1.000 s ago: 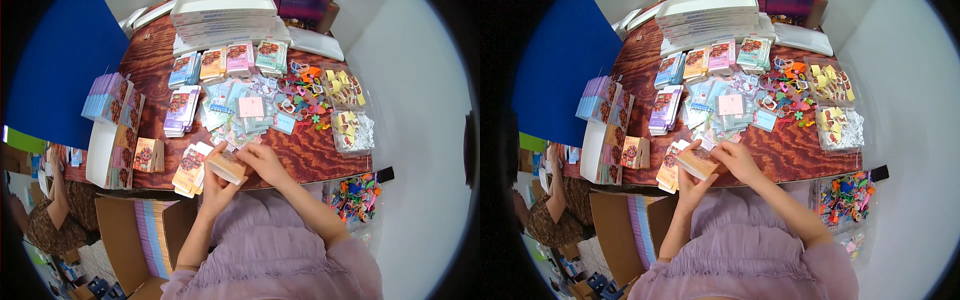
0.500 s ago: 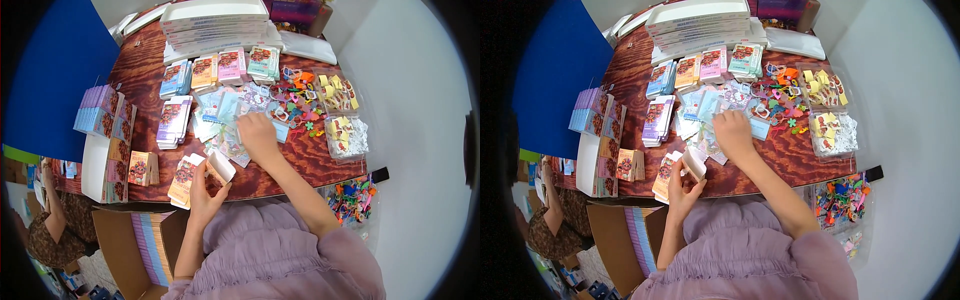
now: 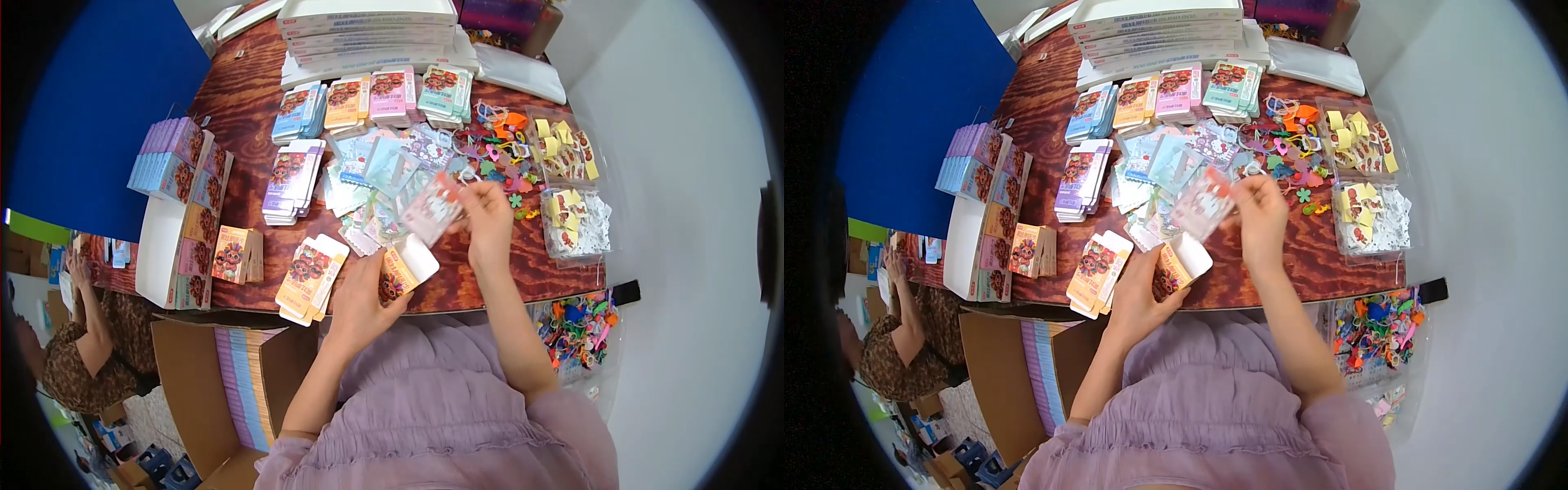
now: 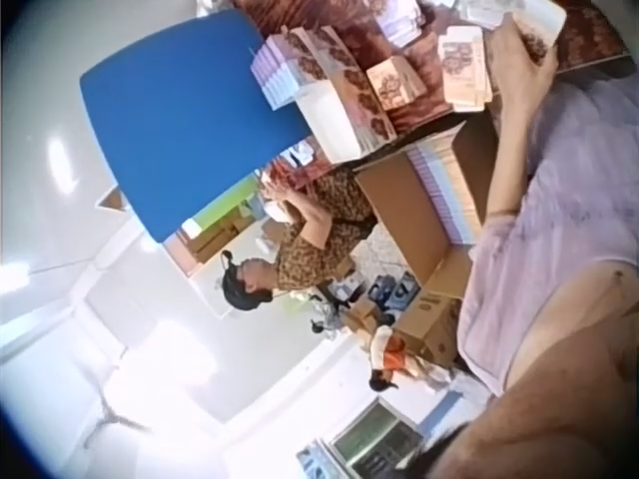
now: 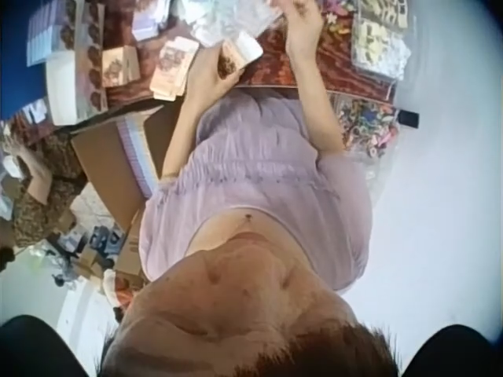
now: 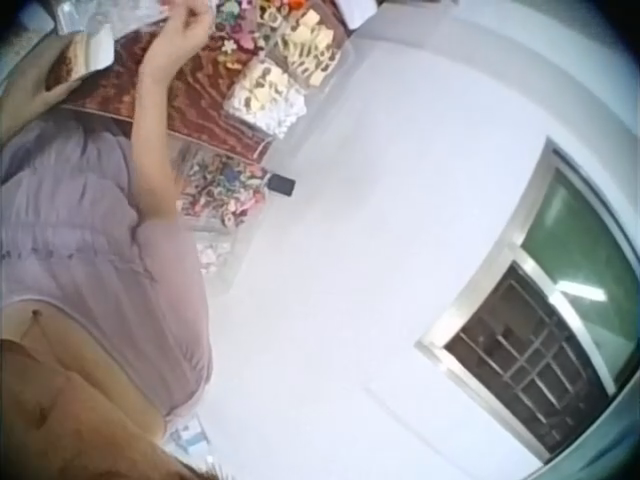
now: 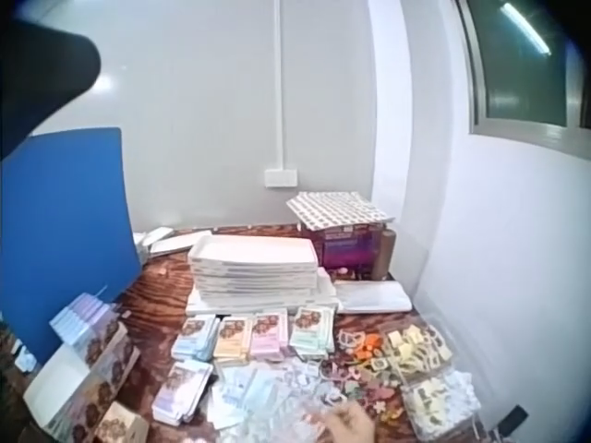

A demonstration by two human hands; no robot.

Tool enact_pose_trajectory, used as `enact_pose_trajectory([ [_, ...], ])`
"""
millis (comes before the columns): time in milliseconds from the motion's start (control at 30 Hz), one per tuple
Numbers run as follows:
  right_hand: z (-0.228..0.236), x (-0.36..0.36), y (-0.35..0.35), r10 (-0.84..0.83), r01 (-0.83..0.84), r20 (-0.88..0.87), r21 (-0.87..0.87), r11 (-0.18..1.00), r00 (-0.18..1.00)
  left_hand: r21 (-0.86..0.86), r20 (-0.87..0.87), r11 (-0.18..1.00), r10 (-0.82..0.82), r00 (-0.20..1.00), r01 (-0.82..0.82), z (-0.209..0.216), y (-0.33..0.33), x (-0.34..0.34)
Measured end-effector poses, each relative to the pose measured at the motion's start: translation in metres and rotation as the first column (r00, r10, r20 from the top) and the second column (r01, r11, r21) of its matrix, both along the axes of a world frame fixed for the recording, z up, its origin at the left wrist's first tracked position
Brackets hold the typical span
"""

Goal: Sorting various stationery items and stickers and placing them into small individual packaging bags.

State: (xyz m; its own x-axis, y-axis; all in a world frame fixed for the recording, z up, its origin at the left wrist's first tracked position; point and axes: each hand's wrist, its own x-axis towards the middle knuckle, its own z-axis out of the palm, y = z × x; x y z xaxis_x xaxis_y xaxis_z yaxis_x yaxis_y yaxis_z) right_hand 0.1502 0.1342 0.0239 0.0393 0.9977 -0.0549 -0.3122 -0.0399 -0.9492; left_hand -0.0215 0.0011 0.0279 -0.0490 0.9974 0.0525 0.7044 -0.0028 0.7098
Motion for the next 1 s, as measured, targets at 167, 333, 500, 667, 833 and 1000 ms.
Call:
enact_pose_trajectory([
  [167,-0.006,0.004,-0.040,0.001,-0.022,0.282,0.073,0.997,0.959,0.008,-0.047,0.998,0.059,0.997,-0.059,-0.001,0.001,0.003],
  [333,0.001,0.007,-0.057,-0.029,-0.126,0.556,0.239,0.963,0.831,0.035,-0.182,0.999,0.042,0.982,-0.036,-0.001,-0.004,0.002],
  [500,0.006,0.010,-0.053,0.059,-0.079,0.332,0.045,0.996,0.941,0.109,-0.149,0.991,0.091,0.985,-0.075,-0.007,-0.009,0.001],
  [667,-0.001,-0.006,-0.076,0.071,-0.164,0.541,0.126,0.978,0.838,0.083,-0.062,0.996,0.047,0.997,-0.042,-0.001,-0.005,0.002],
  [833,0.007,-0.008,-0.070,-0.231,-0.289,0.659,0.580,0.761,0.716,0.104,-0.103,0.994,0.026,0.994,-0.015,-0.007,-0.008,-0.006],
  [1000,-0.001,-0.008,-0.077,0.194,-0.300,0.603,0.080,0.951,0.774,0.151,-0.071,0.988,0.044,0.996,-0.033,-0.004,-0.006,-0.005],
])
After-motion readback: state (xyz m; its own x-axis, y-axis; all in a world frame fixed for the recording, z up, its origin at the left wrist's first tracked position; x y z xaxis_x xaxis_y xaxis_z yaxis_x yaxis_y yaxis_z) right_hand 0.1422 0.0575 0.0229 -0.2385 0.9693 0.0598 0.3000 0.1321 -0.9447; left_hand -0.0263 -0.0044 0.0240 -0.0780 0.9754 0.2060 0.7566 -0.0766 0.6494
